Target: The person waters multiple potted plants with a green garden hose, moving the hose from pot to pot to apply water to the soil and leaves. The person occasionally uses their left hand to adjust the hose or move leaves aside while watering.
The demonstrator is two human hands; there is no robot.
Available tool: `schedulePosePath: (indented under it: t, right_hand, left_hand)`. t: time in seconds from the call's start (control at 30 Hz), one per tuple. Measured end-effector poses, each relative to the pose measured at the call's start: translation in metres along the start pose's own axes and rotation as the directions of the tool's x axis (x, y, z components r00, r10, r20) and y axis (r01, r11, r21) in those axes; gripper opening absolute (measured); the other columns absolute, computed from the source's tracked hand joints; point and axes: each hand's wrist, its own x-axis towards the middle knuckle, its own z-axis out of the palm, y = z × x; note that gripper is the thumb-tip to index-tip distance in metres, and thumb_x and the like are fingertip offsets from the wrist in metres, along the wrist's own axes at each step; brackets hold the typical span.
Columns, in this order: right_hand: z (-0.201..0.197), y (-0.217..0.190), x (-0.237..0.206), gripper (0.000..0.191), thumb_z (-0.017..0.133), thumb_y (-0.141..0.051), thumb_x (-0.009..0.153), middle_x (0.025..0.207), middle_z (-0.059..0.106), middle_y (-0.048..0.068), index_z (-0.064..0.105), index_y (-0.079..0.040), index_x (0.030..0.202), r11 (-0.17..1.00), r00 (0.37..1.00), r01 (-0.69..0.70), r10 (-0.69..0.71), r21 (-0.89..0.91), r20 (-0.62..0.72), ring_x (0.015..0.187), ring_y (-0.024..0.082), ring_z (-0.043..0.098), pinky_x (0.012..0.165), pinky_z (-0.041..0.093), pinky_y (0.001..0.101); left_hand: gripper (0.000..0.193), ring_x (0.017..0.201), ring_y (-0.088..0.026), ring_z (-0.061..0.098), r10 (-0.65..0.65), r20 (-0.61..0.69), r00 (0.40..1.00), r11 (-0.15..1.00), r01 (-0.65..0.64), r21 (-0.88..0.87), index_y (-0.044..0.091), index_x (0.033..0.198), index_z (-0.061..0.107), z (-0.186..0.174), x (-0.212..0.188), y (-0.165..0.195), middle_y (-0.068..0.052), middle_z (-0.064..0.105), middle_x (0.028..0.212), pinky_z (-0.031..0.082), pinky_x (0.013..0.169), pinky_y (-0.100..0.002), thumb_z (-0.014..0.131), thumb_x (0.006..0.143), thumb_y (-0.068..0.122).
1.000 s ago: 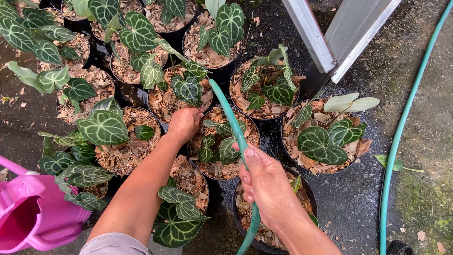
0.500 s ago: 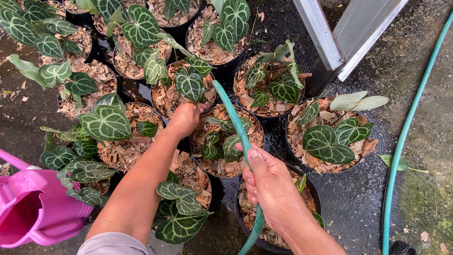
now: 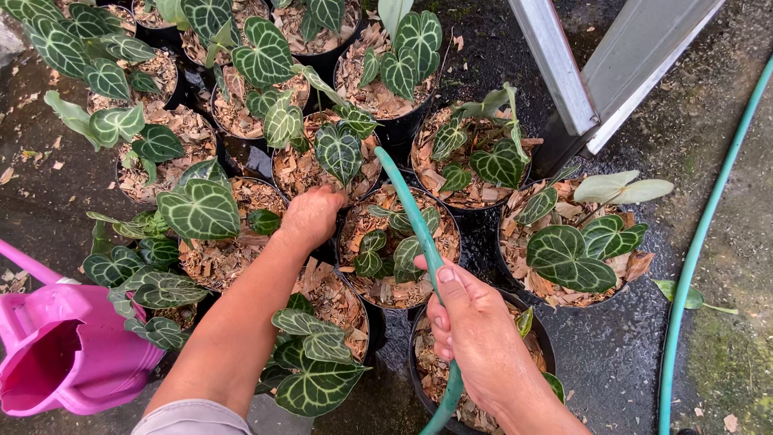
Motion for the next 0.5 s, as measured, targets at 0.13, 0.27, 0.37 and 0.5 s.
schedulePosePath:
  t: [0.13, 0.27, 0.37, 0.5]
  right_hand:
    - [0.002, 0.003, 0.002, 0.042, 0.046, -0.033, 0.105, 0.061, 0.039, 0.000, 0.063, -0.007, 0.135, 1.000, 1.000, 0.020, -0.020, -0.003, 0.015, 0.046, 0.008, 0.031, 0.042, 0.032, 0.0265]
    - [0.005, 0.007, 0.001, 0.043, 0.045, -0.033, 0.105, 0.061, 0.039, 0.000, 0.062, -0.008, 0.135, 1.000, 1.000, 0.017, -0.017, 0.002, 0.015, 0.046, 0.008, 0.031, 0.042, 0.032, 0.0262]
    - [0.007, 0.007, -0.002, 0.043, 0.044, -0.034, 0.105, 0.061, 0.039, 0.000, 0.062, -0.008, 0.135, 1.000, 1.000, 0.023, -0.023, -0.015, 0.003, 0.046, 0.008, 0.031, 0.042, 0.032, 0.0264]
    - [0.010, 0.011, -0.006, 0.043, 0.044, -0.033, 0.106, 0.061, 0.039, -0.001, 0.063, -0.007, 0.134, 0.999, 1.000, 0.029, -0.029, -0.017, 0.010, 0.046, 0.008, 0.029, 0.042, 0.031, 0.0264]
  left_hand:
    - [0.036, 0.104, -0.036, 0.068, 0.035, -0.091, 0.995, 0.998, -0.039, -0.045, 0.012, 0.103, 0.075, 0.008, 0.000, -0.003, -0.016, 0.069, 0.111, 0.056, 0.086, -0.047, 0.064, 0.074, -0.007]
    - [0.034, 0.103, -0.036, 0.068, -0.001, -0.122, 0.993, 0.999, -0.005, -0.043, 0.011, 0.104, 0.075, 0.012, -0.001, -0.009, -0.016, 0.070, 0.106, 0.057, 0.085, -0.048, 0.064, 0.077, -0.005]
    - [0.032, 0.103, -0.035, 0.069, -0.012, -0.121, 0.993, 1.000, 0.010, -0.017, 0.010, 0.106, 0.074, 0.009, -0.002, -0.009, -0.016, 0.070, 0.106, 0.057, 0.086, -0.047, 0.064, 0.080, -0.004]
    - [0.037, 0.105, -0.035, 0.066, -0.029, -0.042, 0.999, 1.000, 0.029, 0.008, 0.009, 0.108, 0.073, 0.002, -0.006, -0.006, -0.017, 0.068, 0.107, 0.057, 0.085, -0.046, 0.065, 0.073, -0.002]
